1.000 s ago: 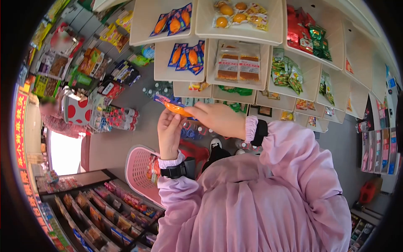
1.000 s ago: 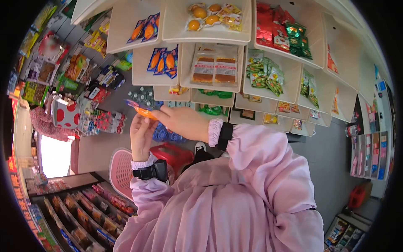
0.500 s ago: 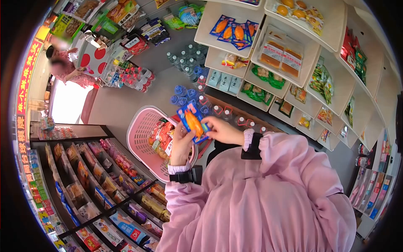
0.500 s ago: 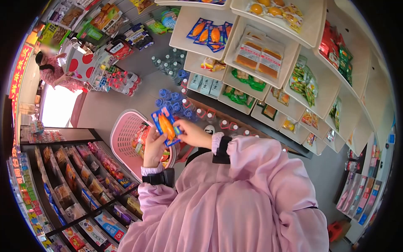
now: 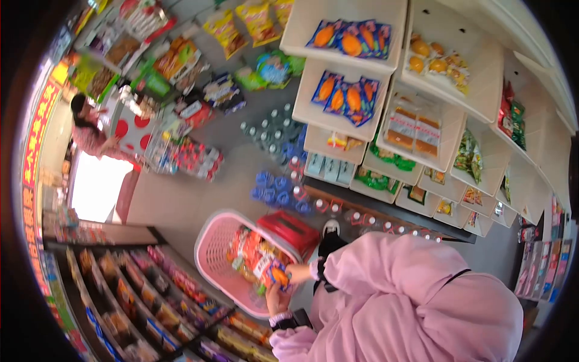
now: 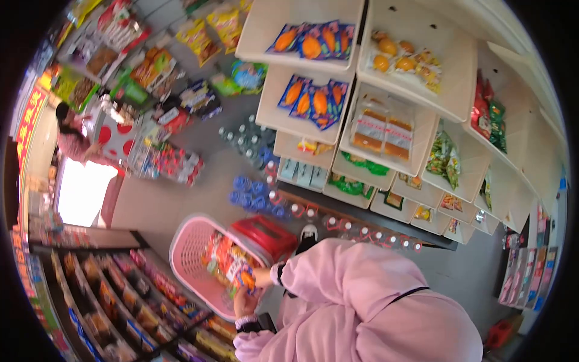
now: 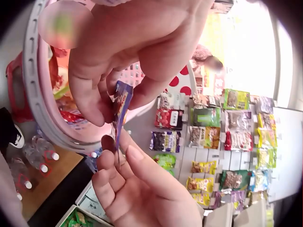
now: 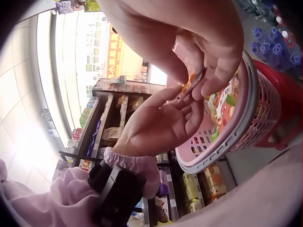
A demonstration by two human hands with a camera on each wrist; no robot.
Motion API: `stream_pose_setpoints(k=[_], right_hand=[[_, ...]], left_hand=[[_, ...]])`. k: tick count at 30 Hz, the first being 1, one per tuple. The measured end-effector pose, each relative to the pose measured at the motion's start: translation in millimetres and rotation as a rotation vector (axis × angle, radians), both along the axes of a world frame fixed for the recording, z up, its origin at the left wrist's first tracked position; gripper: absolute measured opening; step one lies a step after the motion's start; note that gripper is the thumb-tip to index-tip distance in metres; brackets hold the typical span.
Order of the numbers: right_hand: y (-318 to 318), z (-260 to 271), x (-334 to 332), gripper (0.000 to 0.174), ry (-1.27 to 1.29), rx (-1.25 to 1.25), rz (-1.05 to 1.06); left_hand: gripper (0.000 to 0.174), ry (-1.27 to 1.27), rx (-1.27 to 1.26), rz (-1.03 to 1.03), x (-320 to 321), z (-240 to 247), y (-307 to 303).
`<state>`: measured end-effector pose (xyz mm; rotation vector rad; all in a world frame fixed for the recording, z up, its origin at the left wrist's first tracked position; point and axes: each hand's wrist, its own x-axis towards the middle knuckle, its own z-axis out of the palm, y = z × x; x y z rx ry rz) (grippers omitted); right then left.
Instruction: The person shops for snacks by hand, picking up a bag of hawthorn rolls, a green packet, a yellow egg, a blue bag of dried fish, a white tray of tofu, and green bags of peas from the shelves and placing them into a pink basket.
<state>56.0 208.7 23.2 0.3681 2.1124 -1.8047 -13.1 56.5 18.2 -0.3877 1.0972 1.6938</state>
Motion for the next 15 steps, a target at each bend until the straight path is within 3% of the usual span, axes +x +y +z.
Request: stream_pose_setpoints(k=[2, 4, 7, 8, 10, 11, 14, 15], right_hand=[[3, -2, -11, 0.017, -0.029, 0.269, -0.016], [2, -31, -17, 0.018, 0.042, 0.309, -0.143], [42, -3, -14, 0.016, 0.057, 0.21, 0.038], [51, 1, -11, 0.017, 0.062, 0.151, 0.074], [67, 7, 2, 0.017, 0.135, 0.126, -0.072], [76, 10, 10, 0.018, 0.174, 0.115, -0.142], [120, 77, 33, 0.019, 0.073, -0.147, -0.172], [131, 73, 35, 0.017, 0.206, 0.003, -0.104]], left_hand=[[0.029, -0.01, 0.006, 0.065, -10, -2, 11], [0.028, 0.033, -0.004, 0.061, -28, -25, 14], [0.025, 0.001, -0.098, 0.118, -53, -60, 27], [0.025, 0.171, -0.071, -0.031, -60, -68, 29], [0.026, 0.516, -0.008, -0.326, -74, -87, 29], [0.023, 0.044, -0.235, 0.03, -79, -83, 35], [0.022, 0.132, -0.37, 0.04, -98, -84, 36], [0.013, 0.246, -0.352, 0.067, -102, -82, 37]])
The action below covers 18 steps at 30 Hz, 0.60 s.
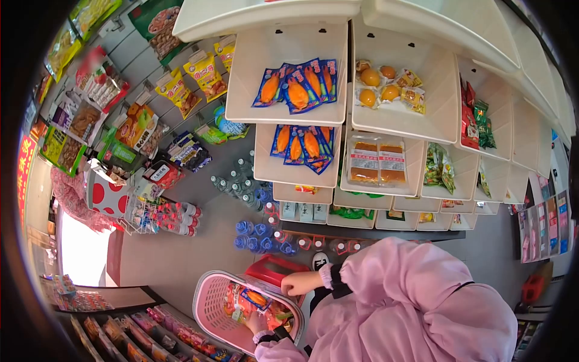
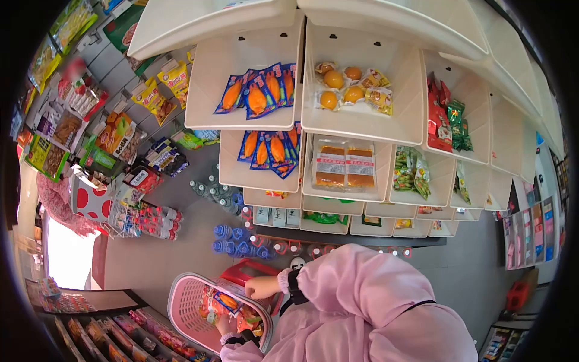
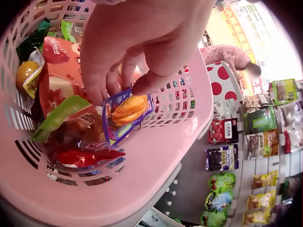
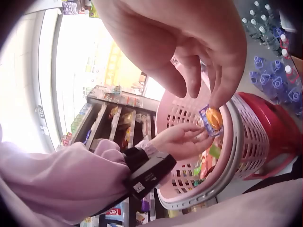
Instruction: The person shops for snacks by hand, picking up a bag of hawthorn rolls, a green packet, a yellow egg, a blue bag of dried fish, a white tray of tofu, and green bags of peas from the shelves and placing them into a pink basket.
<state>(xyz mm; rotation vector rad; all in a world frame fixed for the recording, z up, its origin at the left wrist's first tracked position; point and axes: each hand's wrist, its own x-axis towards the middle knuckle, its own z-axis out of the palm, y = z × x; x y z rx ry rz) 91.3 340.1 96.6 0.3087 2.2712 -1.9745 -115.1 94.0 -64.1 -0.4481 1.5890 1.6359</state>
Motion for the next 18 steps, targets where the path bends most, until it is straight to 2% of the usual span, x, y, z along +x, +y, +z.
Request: stream_pose_setpoints(k=[1, 3, 6, 8, 9, 10, 13, 14, 16, 18], right_hand=[[10, 11, 7, 0.018, 0.128, -0.018, -0.114], [37, 44, 17, 0.017, 0.244, 0.034, -0.156], [77, 116, 30, 0.016, 0.274, 0.146, -0.268], [97, 177, 43, 0.017, 0.311, 0.191, -0.335], [106, 207, 50, 0.018, 0.344, 0.196, -0.394], [120, 224, 54, 0.019, 0.415, 0.432, -0.428], [162, 261, 64, 0.019, 0.537, 1.011, -0.609], [175, 271, 68, 0.021, 0.418, 1.134, -0.656], [203, 290, 68, 0.022, 0.224, 1.31, -0.701], [225, 296, 71, 0.019, 0.044, 1.405, -0.718]], left_hand=[[0.013, 0.078, 0.01, -0.023, 2, 17, 12], [0.016, 0.233, 0.034, -0.061, 6, 66, 46], [0.015, 0.461, 0.133, -0.314, 3, 125, 107], [0.016, 0.531, 0.164, -0.511, 7, 183, 152], [0.016, 0.674, 0.14, -0.629, 1, 197, 175], [0.016, 0.816, 0.114, -0.743, -2, 211, 200], [0.019, 0.925, 0.5, -0.717, 48, 316, 283], [0.019, 0.977, 0.603, -0.737, 64, 348, 306], [0.02, 1.123, 0.629, -0.906, 78, 388, 346], [0.022, 1.573, 0.524, -0.912, 92, 421, 384]])
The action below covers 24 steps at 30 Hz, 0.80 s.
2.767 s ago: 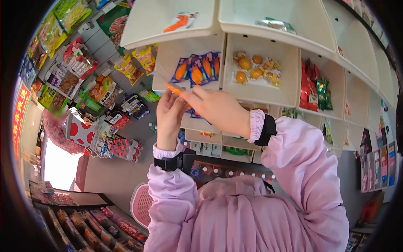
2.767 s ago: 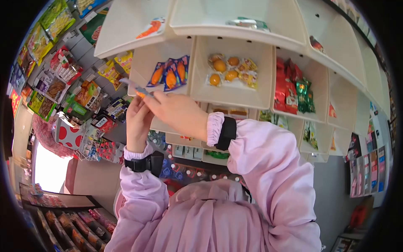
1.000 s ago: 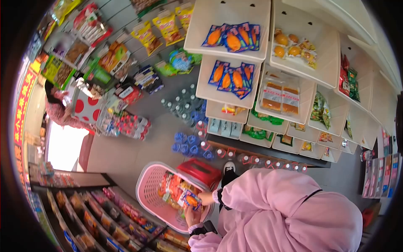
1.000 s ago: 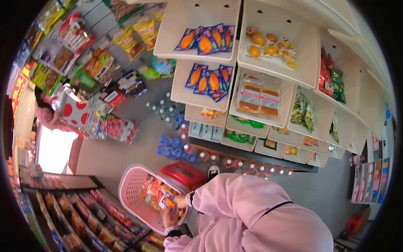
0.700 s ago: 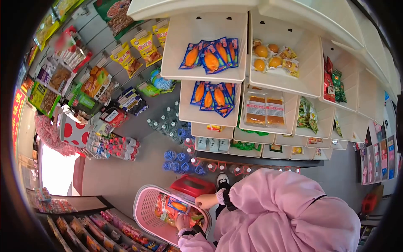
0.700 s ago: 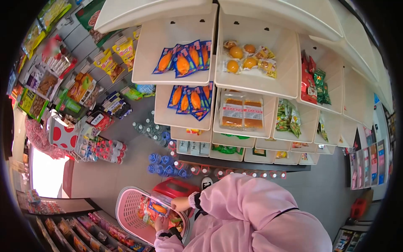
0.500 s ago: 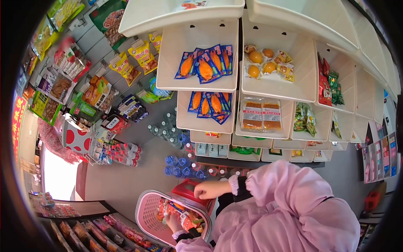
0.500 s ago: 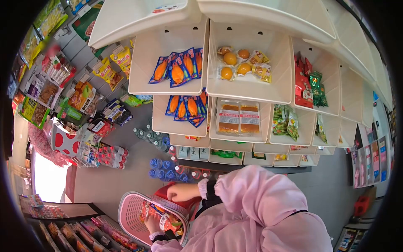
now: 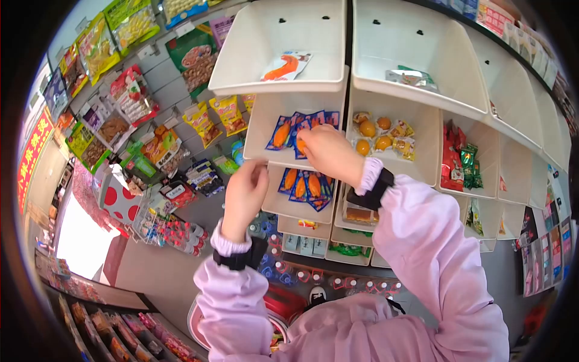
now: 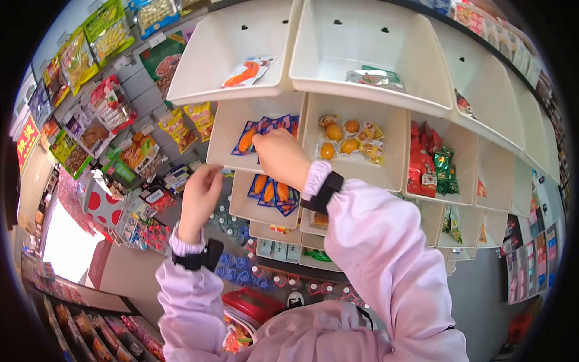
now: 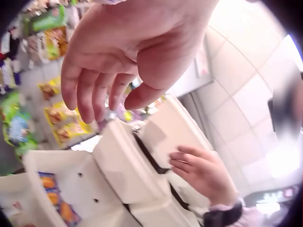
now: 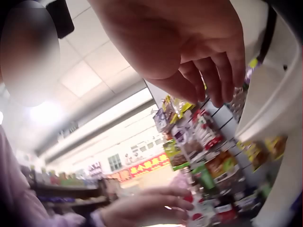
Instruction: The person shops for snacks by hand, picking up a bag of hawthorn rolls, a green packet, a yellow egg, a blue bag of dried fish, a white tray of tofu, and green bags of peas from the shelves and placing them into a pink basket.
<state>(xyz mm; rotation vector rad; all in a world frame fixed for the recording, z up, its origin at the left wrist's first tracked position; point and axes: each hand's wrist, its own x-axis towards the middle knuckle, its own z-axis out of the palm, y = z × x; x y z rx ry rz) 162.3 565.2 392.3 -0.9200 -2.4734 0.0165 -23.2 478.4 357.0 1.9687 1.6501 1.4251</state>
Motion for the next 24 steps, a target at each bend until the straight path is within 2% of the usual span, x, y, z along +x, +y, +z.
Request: stream_pose_setpoints(k=[3, 5, 9, 11, 14, 17, 21, 22, 24], right_hand=[[20, -12, -2, 0.018, -0.143, 0.146, -0.145], [26, -23, -4, 0.023, -0.19, 0.201, -0.155], [30, -36, -9, 0.028, -0.27, 0.102, -0.205], [27, -31, -11, 0.028, -0.398, 0.056, -0.22], [26, -28, -10, 0.029, -0.425, 0.002, -0.206], [31, -29, -14, 0.029, -0.307, -0.071, -0.206], [39, -38, -17, 0.027, 0.074, -0.209, -0.119], [40, -35, -20, 0.028, 0.104, -0.352, -0.116], [50, -51, -27, 0.032, 0.209, -0.273, -0.096]], left_hand=[[0.022, 0.354, 0.059, 0.03, 21, 20, 52], [0.025, 0.466, -0.041, -0.014, 26, 7, 85], [0.031, 0.696, -0.363, -0.079, 39, -8, 122], [0.032, 0.714, -0.339, -0.121, 43, -14, 128], [0.035, 0.72, -0.316, -0.191, 39, -21, 134], [0.036, 0.654, -0.289, -0.221, 35, -21, 134], [0.043, 0.435, -0.303, -0.233, 18, -41, 156], [0.044, 0.408, -0.317, -0.212, 15, -42, 157], [0.052, 0.38, -0.425, -0.186, 8, -43, 164]])
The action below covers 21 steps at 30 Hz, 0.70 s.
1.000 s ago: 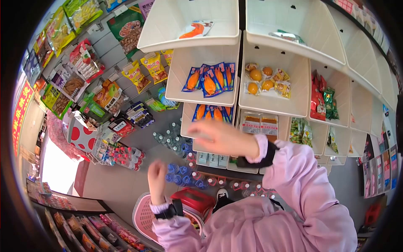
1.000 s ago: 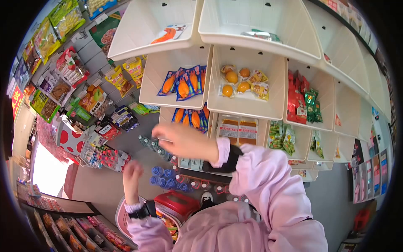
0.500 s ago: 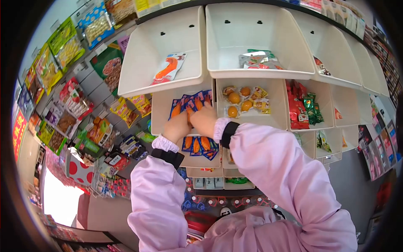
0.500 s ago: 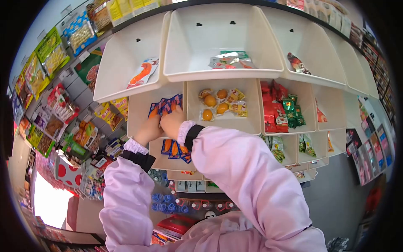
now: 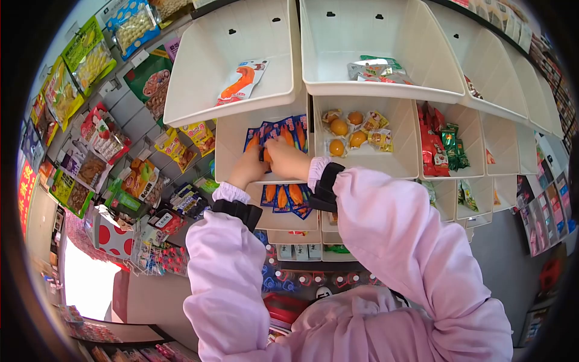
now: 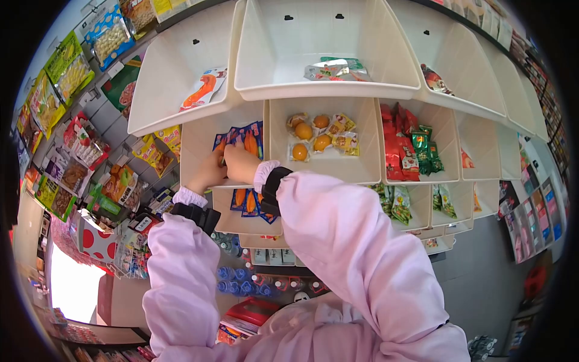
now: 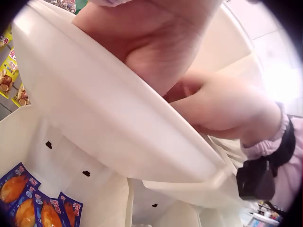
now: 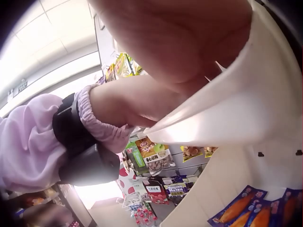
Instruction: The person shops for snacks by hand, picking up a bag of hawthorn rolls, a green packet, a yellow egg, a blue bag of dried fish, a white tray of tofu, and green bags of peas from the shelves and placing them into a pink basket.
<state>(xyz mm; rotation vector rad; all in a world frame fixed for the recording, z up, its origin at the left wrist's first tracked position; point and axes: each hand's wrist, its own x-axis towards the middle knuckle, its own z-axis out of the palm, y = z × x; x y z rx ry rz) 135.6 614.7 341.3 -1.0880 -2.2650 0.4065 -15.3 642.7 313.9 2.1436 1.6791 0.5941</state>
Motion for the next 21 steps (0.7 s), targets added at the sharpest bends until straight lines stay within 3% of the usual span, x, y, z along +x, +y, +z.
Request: stream_pose_setpoints(k=[2, 5, 10, 12, 13, 16, 18, 21], right_hand=[[11, -16, -9, 0.043, 0.19, 0.077, -0.029], [8, -1, -12, 0.044, 0.416, -0.253, -0.139], [-6, 10, -13, 0.032, 0.369, -0.507, -0.073], [0, 7, -14, 0.041, 0.259, -0.472, -0.076], [1, 6, -14, 0.045, 0.202, -0.457, -0.078], [-4, -1, -14, 0.027, 0.343, -0.235, -0.077], [-9, 1, -13, 0.026, 0.46, -0.258, -0.047], [-28, 8, -3, 0.033, 0.579, -0.284, 0.043]], left_hand=[[0.053, -0.078, 0.016, 0.022, -4, 0, -1], [0.053, -0.066, 0.008, 0.112, 2, 18, -16], [0.05, -0.208, -0.012, 0.2, -15, -2, 4], [0.048, -0.299, -0.057, 0.22, -21, -7, 9], [0.047, -0.406, -0.093, 0.231, -15, 5, -1], [0.043, -0.704, -0.149, 0.234, -8, 26, -21], [0.04, -0.87, -0.116, 0.196, -11, 26, -21], [0.036, -1.343, -0.17, 0.14, -8, 29, -34]])
